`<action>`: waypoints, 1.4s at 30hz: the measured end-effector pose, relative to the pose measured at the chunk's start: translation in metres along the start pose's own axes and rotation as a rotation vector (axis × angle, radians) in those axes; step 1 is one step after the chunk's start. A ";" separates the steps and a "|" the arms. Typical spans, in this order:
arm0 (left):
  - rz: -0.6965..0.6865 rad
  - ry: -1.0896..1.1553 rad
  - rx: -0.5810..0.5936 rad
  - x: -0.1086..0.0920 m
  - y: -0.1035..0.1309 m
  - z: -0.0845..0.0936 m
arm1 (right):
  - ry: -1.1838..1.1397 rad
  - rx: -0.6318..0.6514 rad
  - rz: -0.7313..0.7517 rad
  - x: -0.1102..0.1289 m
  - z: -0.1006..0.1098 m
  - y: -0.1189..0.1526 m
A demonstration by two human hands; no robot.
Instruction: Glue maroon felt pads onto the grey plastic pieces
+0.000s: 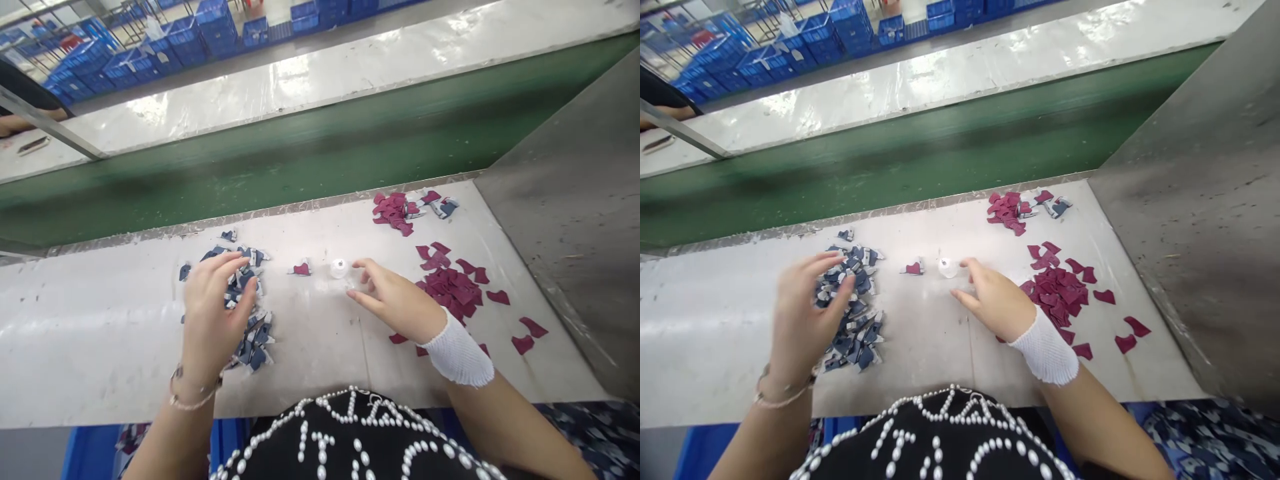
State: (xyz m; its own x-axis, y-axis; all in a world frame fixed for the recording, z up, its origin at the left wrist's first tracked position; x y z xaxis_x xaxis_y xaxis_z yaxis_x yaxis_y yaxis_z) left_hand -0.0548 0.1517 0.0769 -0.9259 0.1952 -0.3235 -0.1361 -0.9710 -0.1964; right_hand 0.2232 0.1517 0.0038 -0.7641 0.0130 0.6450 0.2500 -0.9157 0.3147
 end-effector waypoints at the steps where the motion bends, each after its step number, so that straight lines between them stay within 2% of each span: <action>1: -0.021 -0.064 -0.013 0.001 -0.004 -0.005 | -0.002 -0.008 0.019 0.004 0.000 -0.003; 5: -0.056 -0.365 0.013 0.020 -0.013 -0.032 | -0.023 -0.017 0.081 0.013 -0.003 -0.012; 8: -0.075 -0.467 0.046 0.031 -0.013 -0.044 | -0.039 -0.028 0.090 0.014 -0.005 -0.020; 17: -0.143 -0.574 0.213 0.025 -0.017 -0.058 | -0.066 0.022 0.144 0.010 -0.014 -0.053; 21: -0.143 -0.557 0.285 0.029 -0.022 -0.056 | -0.126 0.047 0.119 0.007 -0.005 -0.043; 26: -0.106 -0.485 0.327 0.037 -0.022 -0.043 | -0.270 0.078 0.011 0.002 0.008 -0.006; 29: 0.023 -0.179 0.316 0.040 -0.014 -0.025 | -0.374 0.120 -0.025 -0.004 0.011 0.017; 31: 0.173 0.242 0.301 0.040 -0.005 -0.017 | -0.458 0.173 -0.004 -0.007 0.011 0.028; 33: 0.307 0.749 0.280 0.033 0.005 -0.021 | -0.551 0.232 0.057 -0.009 0.012 0.034; 35: 0.381 1.239 0.300 0.017 0.012 -0.037 | -0.638 0.282 0.136 -0.009 0.013 0.038; 37: 0.433 1.575 0.405 -0.005 0.017 -0.062 | -0.715 0.313 0.213 -0.007 0.015 0.039; 40: 0.512 1.765 0.531 -0.034 0.023 -0.092 | -0.803 0.299 0.312 0.000 0.021 0.041; 42: 0.554 1.828 0.582 -0.048 0.026 -0.102 | -0.855 0.273 0.378 0.005 0.027 0.043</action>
State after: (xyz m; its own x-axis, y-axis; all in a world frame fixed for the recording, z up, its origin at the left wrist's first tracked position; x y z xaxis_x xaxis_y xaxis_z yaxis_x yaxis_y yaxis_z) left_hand 0.0224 0.1310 -0.0068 0.4396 -0.5698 -0.6943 -0.4403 -0.8105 0.3864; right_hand 0.2458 0.1229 0.0396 0.0578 0.1236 0.9906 0.6013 -0.7965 0.0643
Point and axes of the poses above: each hand's wrist, its own y-axis away from the middle knuckle, its own z-axis out of the back of the hand, x = y × z, the point moved 6 cm from there along -y, towards the middle knuckle
